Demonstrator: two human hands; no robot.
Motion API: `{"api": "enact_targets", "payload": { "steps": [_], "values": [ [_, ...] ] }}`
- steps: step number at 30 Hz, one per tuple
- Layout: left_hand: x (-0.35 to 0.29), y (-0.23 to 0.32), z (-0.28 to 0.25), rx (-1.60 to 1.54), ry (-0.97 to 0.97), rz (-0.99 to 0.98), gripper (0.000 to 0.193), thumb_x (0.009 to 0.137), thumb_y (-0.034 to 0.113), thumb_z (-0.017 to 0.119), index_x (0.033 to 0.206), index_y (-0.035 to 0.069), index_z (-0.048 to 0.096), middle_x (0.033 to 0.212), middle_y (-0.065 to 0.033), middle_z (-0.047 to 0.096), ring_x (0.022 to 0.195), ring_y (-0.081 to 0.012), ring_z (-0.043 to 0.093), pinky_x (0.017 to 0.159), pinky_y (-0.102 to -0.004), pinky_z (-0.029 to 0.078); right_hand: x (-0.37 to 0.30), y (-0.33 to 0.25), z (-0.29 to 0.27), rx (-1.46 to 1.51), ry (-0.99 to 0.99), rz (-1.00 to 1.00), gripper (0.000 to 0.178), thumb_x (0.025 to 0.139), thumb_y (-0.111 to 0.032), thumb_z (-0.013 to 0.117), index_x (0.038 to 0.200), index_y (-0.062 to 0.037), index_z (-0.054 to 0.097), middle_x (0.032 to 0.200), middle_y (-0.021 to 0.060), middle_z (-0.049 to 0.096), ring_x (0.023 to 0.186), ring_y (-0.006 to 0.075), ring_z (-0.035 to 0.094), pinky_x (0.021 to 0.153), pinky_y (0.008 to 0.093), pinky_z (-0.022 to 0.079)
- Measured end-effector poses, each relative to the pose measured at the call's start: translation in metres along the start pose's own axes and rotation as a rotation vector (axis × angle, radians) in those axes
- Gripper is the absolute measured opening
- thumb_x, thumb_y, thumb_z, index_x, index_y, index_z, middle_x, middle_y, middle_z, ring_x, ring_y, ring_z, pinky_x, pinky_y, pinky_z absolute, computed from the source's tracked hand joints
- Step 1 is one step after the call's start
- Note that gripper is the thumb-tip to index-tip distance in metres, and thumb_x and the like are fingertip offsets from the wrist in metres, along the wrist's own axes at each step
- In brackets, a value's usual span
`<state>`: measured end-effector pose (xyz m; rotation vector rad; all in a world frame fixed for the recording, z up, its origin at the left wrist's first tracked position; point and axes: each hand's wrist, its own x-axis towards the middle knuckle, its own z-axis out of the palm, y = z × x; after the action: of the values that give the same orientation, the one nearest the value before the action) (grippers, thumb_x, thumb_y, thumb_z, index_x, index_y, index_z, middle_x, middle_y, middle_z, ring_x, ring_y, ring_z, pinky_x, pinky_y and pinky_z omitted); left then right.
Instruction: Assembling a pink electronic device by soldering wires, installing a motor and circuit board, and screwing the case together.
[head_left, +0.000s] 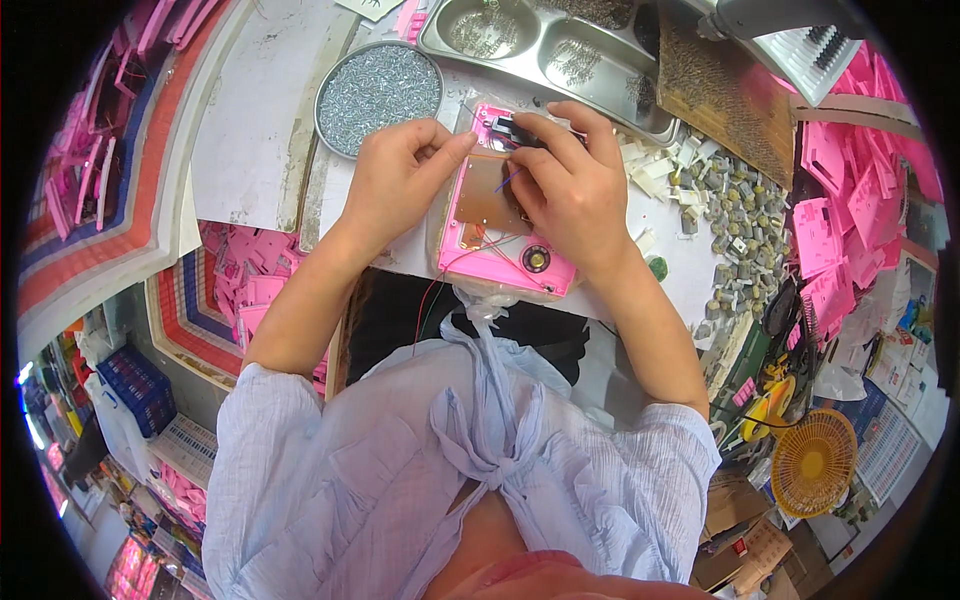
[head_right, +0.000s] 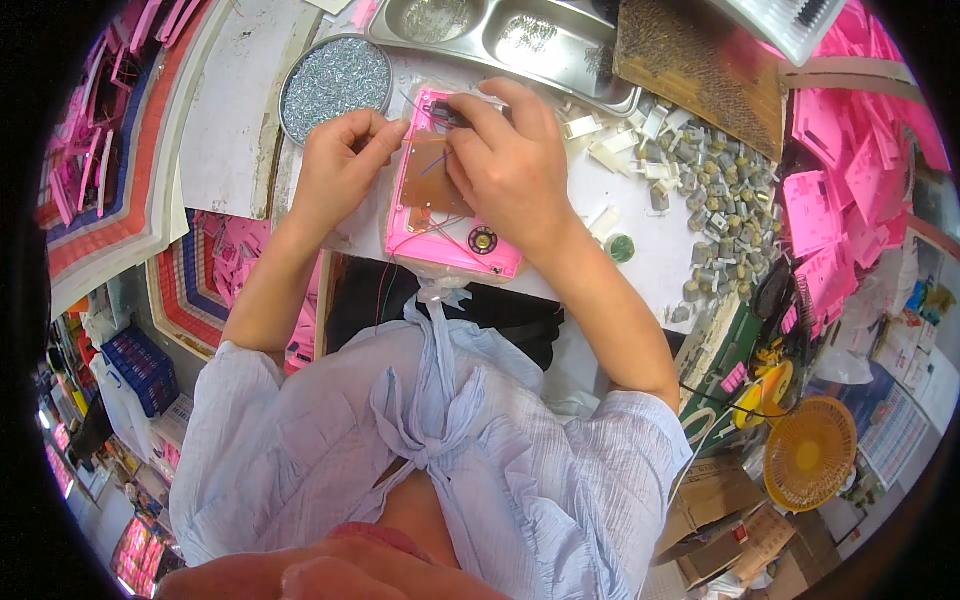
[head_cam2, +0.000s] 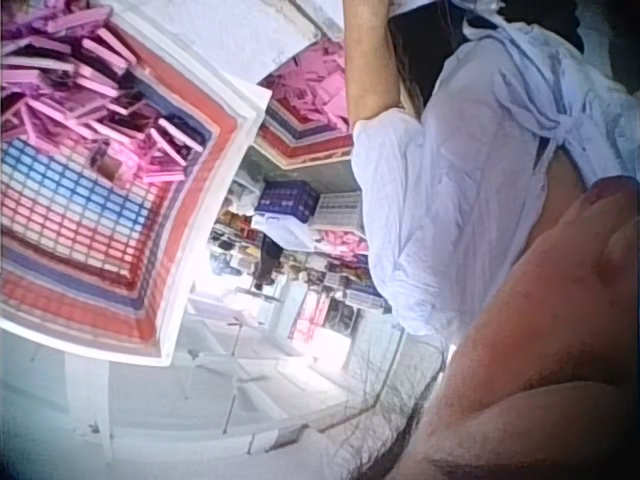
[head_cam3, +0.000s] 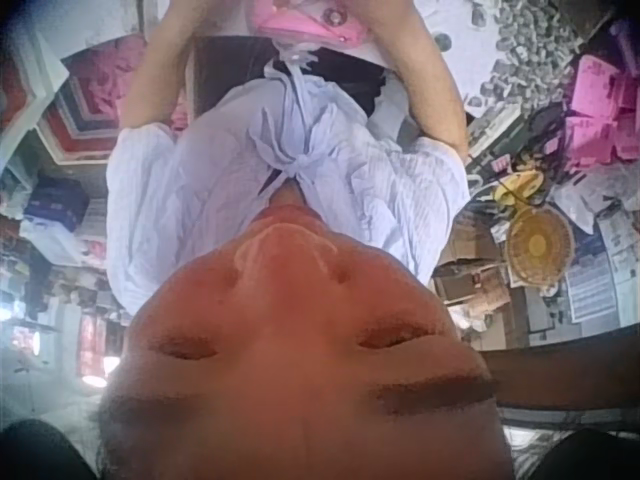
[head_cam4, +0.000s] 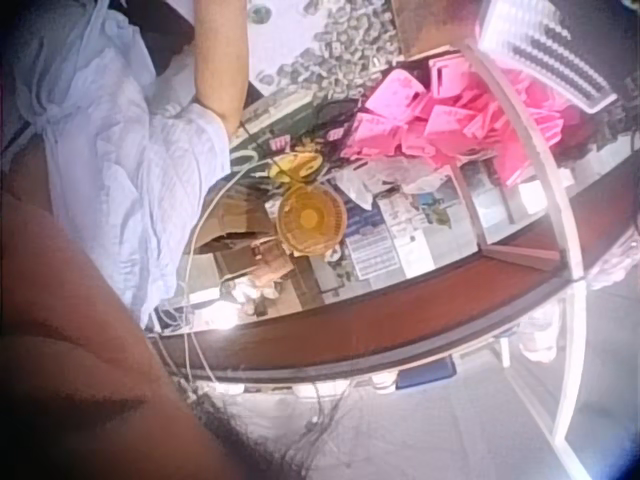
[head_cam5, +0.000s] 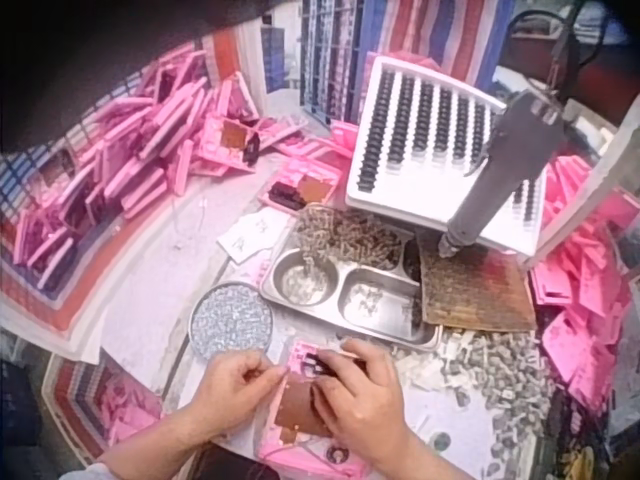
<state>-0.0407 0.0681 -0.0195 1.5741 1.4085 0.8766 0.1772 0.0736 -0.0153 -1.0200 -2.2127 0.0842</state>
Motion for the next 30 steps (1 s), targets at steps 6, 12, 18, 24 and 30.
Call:
{"api": "enact_targets", "payload": {
  "steps": [6,12,18,24,30],
  "values": [
    [-0.001,0.000,-0.002,-0.234,-0.114,-0.174,0.038,0.099,0.029,0.070,0.080,-0.003,0.073,0.066,-0.0023,0.067,0.064,-0.0069,0.058,0.058,-0.0264,0.045,0.005,-0.004,0.004,0.022,0.041,-0.037,0.022,0.067,-0.007,0.079,0.087,-0.0068,0.070,0.114,0.0063,0.072,0.114,0.0327,0.061,0.089,0.0446,0.053],
    [-0.005,0.002,-0.002,-0.345,-0.154,-0.257,0.038,0.100,0.031,0.069,0.081,-0.001,0.073,0.066,-0.0007,0.066,0.063,-0.0052,0.056,0.057,-0.0240,0.043,0.004,-0.004,0.008,0.058,0.085,-0.105,0.025,0.067,-0.009,0.076,0.091,-0.0066,0.070,0.110,0.0069,0.070,0.109,0.0320,0.062,0.086,0.0457,0.053],
    [-0.006,0.000,0.001,-0.419,-0.202,-0.303,0.038,0.100,0.032,0.070,0.082,0.000,0.074,0.066,-0.0001,0.066,0.060,-0.0040,0.054,0.055,-0.0218,0.040,0.008,-0.010,0.011,0.068,0.115,-0.078,0.025,0.066,-0.009,0.076,0.090,-0.0068,0.071,0.108,0.0066,0.070,0.107,0.0317,0.062,0.086,0.0463,0.053],
    [-0.002,0.003,-0.004,-0.359,-0.257,-0.258,0.037,0.100,0.031,0.070,0.082,-0.001,0.074,0.065,-0.0010,0.066,0.059,-0.0057,0.056,0.055,-0.0225,0.043,0.007,-0.006,0.006,0.016,0.116,-0.126,0.023,0.065,-0.010,0.076,0.087,-0.0065,0.070,0.106,0.0060,0.071,0.106,0.0303,0.063,0.086,0.0464,0.053],
    [0.000,0.009,-0.001,-0.286,-0.239,-0.188,0.038,0.101,0.030,0.068,0.080,-0.001,0.073,0.064,-0.0013,0.064,0.061,-0.0065,0.058,0.057,-0.0234,0.046,0.002,-0.005,0.003,0.045,0.123,-0.108,0.025,0.064,-0.010,0.077,0.087,-0.0056,0.070,0.104,0.0055,0.071,0.103,0.0297,0.064,0.085,0.0458,0.053]
  ]
}}
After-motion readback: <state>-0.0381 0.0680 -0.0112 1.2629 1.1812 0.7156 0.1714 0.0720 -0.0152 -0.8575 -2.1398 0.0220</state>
